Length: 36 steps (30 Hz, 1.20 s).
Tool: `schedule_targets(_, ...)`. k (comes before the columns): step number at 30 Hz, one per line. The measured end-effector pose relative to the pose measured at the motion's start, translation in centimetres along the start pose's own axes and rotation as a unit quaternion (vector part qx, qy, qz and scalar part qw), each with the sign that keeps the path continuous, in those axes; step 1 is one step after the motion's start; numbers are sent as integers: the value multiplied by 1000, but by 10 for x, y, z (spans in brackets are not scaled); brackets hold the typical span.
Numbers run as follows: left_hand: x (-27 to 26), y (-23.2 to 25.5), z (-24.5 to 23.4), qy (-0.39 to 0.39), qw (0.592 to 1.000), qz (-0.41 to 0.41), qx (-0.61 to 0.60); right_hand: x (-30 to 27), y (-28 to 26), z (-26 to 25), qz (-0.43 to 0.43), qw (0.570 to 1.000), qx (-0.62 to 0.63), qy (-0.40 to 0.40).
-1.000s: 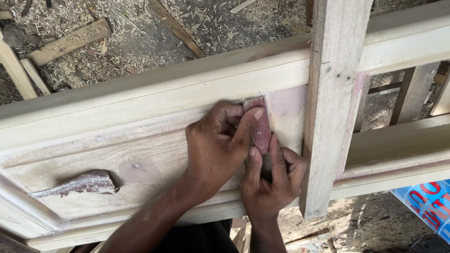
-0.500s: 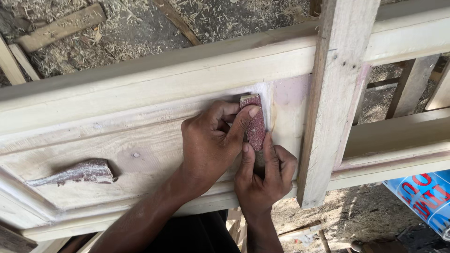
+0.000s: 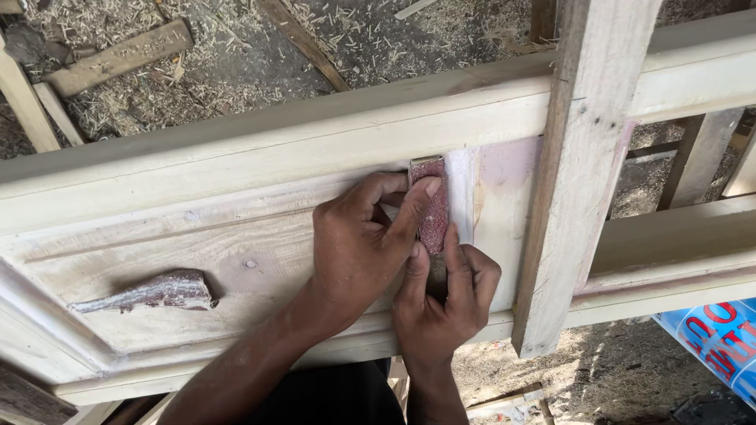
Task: The person sands the edges and corners of a wooden door panel using a sanding block. The person moves the sanding block along the grooves and flat surfaces to smooth the wood.
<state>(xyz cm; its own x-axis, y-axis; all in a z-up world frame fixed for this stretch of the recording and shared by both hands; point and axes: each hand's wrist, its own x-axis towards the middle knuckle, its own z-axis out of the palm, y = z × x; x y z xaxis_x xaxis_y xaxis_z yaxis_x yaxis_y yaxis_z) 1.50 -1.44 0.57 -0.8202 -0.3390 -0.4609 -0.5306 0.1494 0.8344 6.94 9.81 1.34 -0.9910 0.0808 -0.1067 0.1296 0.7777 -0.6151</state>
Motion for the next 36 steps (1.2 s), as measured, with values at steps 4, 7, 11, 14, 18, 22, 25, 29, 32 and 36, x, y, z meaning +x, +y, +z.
schedule_targets(4, -1, 0, -10, -1, 998, -53, 23, 1, 0, -1, -4, 999, 26, -32)
schedule_targets(7, 7, -4, 9, -6, 1000, 0, -3, 10, 11, -5, -1, 1000, 14, -17)
schedule_targets(11, 6, -2, 24, -35, 997, -25, -58, 8, 13, -10, 9, 999, -34, 17)
schedule_targets(14, 6, -2, 10, 8, 999, 31, 1, -2, -1, 5, 17, 1000, -1, 6)
schedule_targets(18, -5, -1, -8, 43, 998, -50, -5, -3, 1, 2, 10, 998, 54, -43)
schedule_targets(22, -3, 0, 7, 51, 999, -14, -9, 10, 10, -3, -19, 999, 23, -26)
schedule_targets(25, -5, -3, 2, 28, 999, -19, -16, 4, 6, 2, 0, 999, 34, -7)
schedule_targets(29, -5, -6, -16, 26, 1000, -10, 2, -5, 2, 11, -27, 999, 36, -8)
schedule_targets(32, -4, -9, -5, 2, 1000, -12, 18, 8, 24, 1, -73, 997, 15, -14)
schedule_targets(36, 5, -9, 31, 8, 997, 75, -32, 19, 34, -5, -33, 999, -24, 27)
